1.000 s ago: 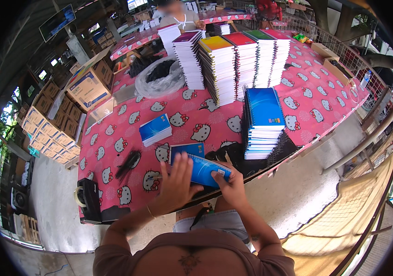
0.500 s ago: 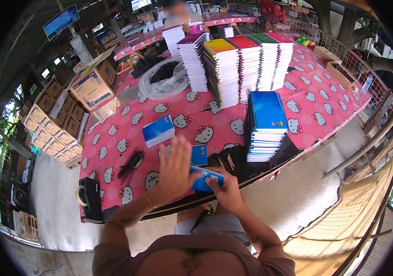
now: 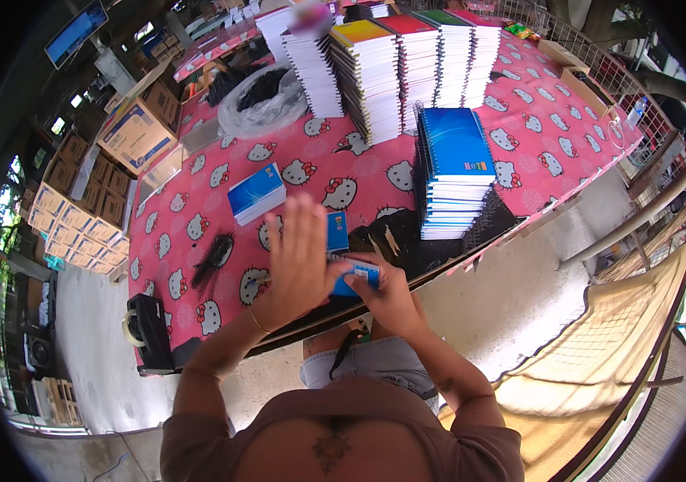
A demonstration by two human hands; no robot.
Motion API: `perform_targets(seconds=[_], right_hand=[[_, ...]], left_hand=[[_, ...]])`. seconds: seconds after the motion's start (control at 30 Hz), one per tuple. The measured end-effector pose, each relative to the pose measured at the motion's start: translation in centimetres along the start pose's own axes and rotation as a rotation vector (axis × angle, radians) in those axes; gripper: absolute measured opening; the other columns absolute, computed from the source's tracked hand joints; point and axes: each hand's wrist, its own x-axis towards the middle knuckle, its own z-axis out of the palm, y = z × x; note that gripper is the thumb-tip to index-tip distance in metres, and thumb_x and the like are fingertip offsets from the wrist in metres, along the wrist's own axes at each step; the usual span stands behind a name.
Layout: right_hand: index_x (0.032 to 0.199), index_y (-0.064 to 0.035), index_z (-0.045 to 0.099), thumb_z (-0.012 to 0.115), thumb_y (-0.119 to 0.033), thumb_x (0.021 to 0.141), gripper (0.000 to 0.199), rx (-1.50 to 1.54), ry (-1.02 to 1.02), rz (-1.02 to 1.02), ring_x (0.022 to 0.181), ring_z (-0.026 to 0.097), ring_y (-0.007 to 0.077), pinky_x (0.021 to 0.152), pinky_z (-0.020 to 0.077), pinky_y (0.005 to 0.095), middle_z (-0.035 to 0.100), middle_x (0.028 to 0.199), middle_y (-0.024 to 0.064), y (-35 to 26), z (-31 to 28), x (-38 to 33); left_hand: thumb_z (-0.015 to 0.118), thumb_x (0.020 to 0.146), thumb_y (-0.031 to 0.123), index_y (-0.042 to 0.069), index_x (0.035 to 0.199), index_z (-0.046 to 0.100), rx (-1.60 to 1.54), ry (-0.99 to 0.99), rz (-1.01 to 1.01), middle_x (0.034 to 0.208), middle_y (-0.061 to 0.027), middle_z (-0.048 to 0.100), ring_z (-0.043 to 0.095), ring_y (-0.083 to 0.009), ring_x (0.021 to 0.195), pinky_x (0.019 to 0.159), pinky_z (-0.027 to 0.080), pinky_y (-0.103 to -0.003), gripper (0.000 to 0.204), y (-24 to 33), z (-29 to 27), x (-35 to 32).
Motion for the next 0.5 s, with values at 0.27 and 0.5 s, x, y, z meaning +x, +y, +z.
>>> perform_targets(seconds=[0.27, 0.5], right_hand=[[0.127, 0.003, 0.063, 0.063, 0.005, 0.093, 0.034, 0.026, 0.011, -0.123, 0.102, 0.065, 0.0111, 0.09, 0.0528, 0.0278, 0.072, 0.114, 0.0097, 0.6, -0.2, 1.1], [0.125, 0.0011, 0.065, 0.063, 0.006, 0.089, 0.036, -0.014, -0.008, -0.098, 0.096, 0.067, 0.0115, 0.086, 0.0546, 0.0291, 0.075, 0.105, 0.0112, 3.1, -0.6, 1.2]], left_hand=[[0.031, 0.097, 0.069, -0.007, 0.146, 0.041, -0.058, 0.01, 0.05, 0.152, -0.0301, 0.041, 0.035, -0.0455, 0.145, 0.116, 0.014, -0.066, 0.091, 0.8, 1.8, -0.3], [0.034, 0.1, 0.065, 0.0, 0.147, 0.044, -0.142, -0.037, 0.053, 0.156, -0.0203, 0.04, 0.035, -0.0348, 0.147, 0.119, 0.011, -0.06, 0.082, 1.2, 3.1, 0.0]])
